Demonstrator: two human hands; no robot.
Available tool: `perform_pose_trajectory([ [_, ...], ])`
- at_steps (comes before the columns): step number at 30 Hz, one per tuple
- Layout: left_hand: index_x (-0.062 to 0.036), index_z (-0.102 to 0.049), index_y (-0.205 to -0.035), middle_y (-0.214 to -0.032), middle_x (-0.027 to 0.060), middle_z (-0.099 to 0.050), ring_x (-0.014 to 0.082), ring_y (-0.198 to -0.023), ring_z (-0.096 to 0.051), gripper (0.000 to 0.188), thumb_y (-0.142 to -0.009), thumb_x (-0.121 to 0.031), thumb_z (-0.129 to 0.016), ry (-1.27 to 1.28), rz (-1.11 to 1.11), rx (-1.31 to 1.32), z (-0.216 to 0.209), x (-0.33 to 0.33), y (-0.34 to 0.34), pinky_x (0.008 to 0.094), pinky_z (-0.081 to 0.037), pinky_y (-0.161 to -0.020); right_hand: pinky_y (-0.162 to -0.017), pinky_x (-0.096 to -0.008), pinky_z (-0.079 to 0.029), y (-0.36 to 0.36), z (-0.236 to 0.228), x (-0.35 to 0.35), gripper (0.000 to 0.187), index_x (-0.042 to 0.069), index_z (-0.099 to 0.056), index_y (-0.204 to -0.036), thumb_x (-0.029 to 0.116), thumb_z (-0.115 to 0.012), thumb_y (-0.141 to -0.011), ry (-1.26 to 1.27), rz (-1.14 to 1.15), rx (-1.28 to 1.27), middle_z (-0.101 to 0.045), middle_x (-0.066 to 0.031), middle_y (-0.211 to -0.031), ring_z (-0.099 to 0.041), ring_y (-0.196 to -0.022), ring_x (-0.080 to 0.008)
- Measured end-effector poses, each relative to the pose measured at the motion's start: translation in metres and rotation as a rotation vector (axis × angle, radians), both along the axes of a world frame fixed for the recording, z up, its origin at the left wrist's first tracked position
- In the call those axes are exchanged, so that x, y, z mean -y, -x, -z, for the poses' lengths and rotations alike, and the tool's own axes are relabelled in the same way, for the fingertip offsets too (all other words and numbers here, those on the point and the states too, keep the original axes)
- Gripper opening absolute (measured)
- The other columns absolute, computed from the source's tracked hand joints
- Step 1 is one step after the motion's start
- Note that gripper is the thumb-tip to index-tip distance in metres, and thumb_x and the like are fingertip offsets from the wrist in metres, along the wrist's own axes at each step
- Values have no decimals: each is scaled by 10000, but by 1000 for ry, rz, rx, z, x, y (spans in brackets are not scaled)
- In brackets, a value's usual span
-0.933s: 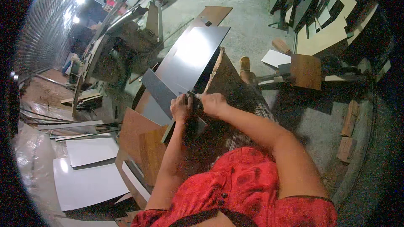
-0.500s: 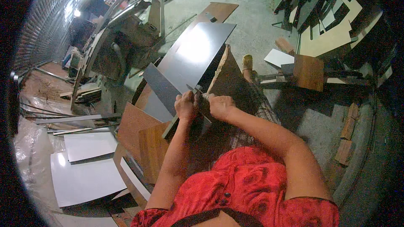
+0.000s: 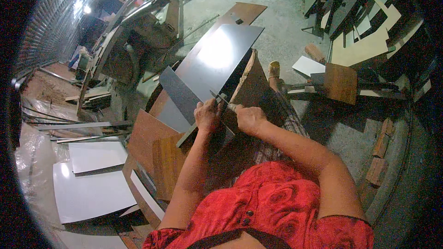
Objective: Trimming the edges of wood panels using a hand-held tool.
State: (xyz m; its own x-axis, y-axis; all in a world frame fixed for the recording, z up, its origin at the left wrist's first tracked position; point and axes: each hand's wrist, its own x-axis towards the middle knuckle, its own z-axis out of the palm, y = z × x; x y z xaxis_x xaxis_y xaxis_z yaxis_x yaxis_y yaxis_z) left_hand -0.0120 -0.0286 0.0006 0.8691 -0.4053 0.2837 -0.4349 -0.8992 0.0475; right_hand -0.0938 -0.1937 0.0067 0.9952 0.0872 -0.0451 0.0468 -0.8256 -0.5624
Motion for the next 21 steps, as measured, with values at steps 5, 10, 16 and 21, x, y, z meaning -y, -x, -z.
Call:
perform_pose_trajectory([
  [5, -106, -578, -825, -779, 76, -593, 303, -760, -532, 244, -802, -349, -568, -26, -9, 32, -1, 0, -3, 422, -439, -655, -643, -458, -486, 3, 5, -1, 209, -3, -479, -929, 144, -481, -780, -113, 43, -49, -620, -224, -764, -622, -723, -382],
  [10, -98, -566, -832, -814, 75, -601, 289, -788, -527, 232, -784, -326, -577, -28, 2, -35, 0, -2, -4, 414, -413, -660, -613, -453, -488, 14, 11, 2, 213, -1, -470, -936, 166, -479, -805, -53, 32, -53, -615, -225, -743, -623, -704, -376],
  [16, -100, -582, -864, -821, 69, -601, 292, -810, -529, 216, -784, -300, -577, 42, -22, -13, 0, 0, -4, 418, -419, -686, -538, -451, -477, 61, 23, 24, 162, 15, -451, -899, 150, -476, -813, 50, -33, 9, -601, -216, -676, -614, -641, -367],
  [21, -88, -570, -839, -802, 79, -597, 293, -809, -526, 213, -774, -291, -578, 40, -38, 11, 1, -3, -5, 419, -416, -684, -534, -472, -463, 87, 16, 37, 130, 28, -445, -870, 150, -457, -826, 37, -14, -15, -595, -206, -661, -605, -631, -368],
])
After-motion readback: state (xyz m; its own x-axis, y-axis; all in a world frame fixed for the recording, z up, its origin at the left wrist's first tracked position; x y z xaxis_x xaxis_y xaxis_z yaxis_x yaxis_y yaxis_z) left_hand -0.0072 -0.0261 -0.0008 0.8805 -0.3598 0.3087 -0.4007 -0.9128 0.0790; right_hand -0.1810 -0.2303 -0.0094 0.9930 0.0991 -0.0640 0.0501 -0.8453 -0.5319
